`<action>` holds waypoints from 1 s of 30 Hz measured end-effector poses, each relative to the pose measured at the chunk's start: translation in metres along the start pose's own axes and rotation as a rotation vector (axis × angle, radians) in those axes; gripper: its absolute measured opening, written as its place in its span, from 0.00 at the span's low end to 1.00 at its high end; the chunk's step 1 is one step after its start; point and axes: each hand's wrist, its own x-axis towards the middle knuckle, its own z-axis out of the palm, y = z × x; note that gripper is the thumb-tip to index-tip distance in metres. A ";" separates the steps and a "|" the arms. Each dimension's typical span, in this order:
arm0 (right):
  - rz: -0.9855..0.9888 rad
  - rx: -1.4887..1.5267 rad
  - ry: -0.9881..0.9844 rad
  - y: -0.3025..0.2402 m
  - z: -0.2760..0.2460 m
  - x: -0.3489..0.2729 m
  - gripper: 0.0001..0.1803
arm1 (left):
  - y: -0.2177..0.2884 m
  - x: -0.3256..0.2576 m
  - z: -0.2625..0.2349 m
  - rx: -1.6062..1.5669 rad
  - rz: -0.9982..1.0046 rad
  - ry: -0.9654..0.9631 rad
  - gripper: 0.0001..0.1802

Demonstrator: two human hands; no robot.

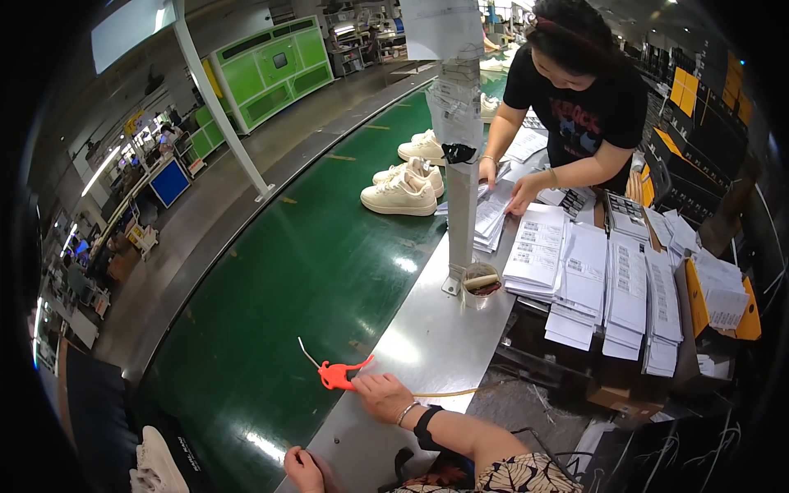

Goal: Sort and label shoe boxes on a conveyor belt in a shoe manufacturing facility.

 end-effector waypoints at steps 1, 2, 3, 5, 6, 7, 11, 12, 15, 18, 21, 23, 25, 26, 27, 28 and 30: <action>0.007 -0.001 0.005 0.000 0.000 0.001 0.14 | -0.001 0.001 0.001 -0.005 0.004 0.000 0.15; 0.010 -0.005 -0.010 -0.001 -0.001 0.001 0.14 | -0.003 0.002 0.001 -0.003 0.012 -0.003 0.15; 0.012 -0.009 -0.026 -0.002 -0.001 0.002 0.14 | -0.006 0.003 0.001 -0.005 0.011 -0.014 0.15; 0.017 -0.010 -0.029 -0.001 -0.001 0.002 0.14 | 0.000 0.006 0.001 -0.010 0.019 -0.029 0.15; 0.014 -0.007 -0.037 -0.001 -0.001 0.002 0.14 | 0.005 0.007 0.000 0.013 -0.015 -0.047 0.16; 0.017 -0.010 -0.035 -0.001 -0.001 0.002 0.14 | 0.010 0.008 -0.002 0.036 -0.051 -0.064 0.16; 0.024 -0.002 -0.067 -0.002 -0.002 0.002 0.16 | 0.017 0.007 -0.006 0.038 -0.032 -0.067 0.16; 0.024 -0.005 -0.065 -0.002 -0.001 0.001 0.16 | 0.019 0.007 -0.007 0.044 -0.022 -0.056 0.16; 0.020 -0.022 -0.060 -0.001 0.001 0.001 0.17 | 0.019 0.007 -0.008 0.044 -0.001 -0.043 0.15; 0.016 -0.036 -0.072 -0.002 -0.001 0.003 0.17 | 0.016 0.009 -0.007 0.045 0.032 -0.040 0.15; 0.018 -0.025 -0.067 -0.002 0.000 0.002 0.18 | 0.014 0.010 -0.006 0.051 0.043 -0.047 0.15; 0.023 -0.027 -0.075 -0.002 -0.002 0.002 0.18 | 0.014 0.009 -0.006 0.049 0.035 -0.055 0.15; 0.026 -0.028 -0.083 -0.001 -0.002 0.002 0.18 | 0.012 0.008 -0.003 0.026 0.036 -0.036 0.16; 0.024 -0.027 -0.081 -0.001 -0.001 0.002 0.17 | 0.010 0.008 -0.002 0.027 0.037 -0.035 0.16; 0.022 -0.026 -0.079 0.000 0.000 0.001 0.17 | 0.007 0.008 0.000 0.036 0.023 -0.043 0.16; 0.022 -0.026 -0.077 0.000 0.000 0.001 0.17 | 0.005 0.008 0.000 0.044 0.011 -0.051 0.16; 0.028 -0.022 -0.098 -0.001 -0.001 0.001 0.18 | 0.004 0.008 0.001 0.047 0.002 -0.061 0.16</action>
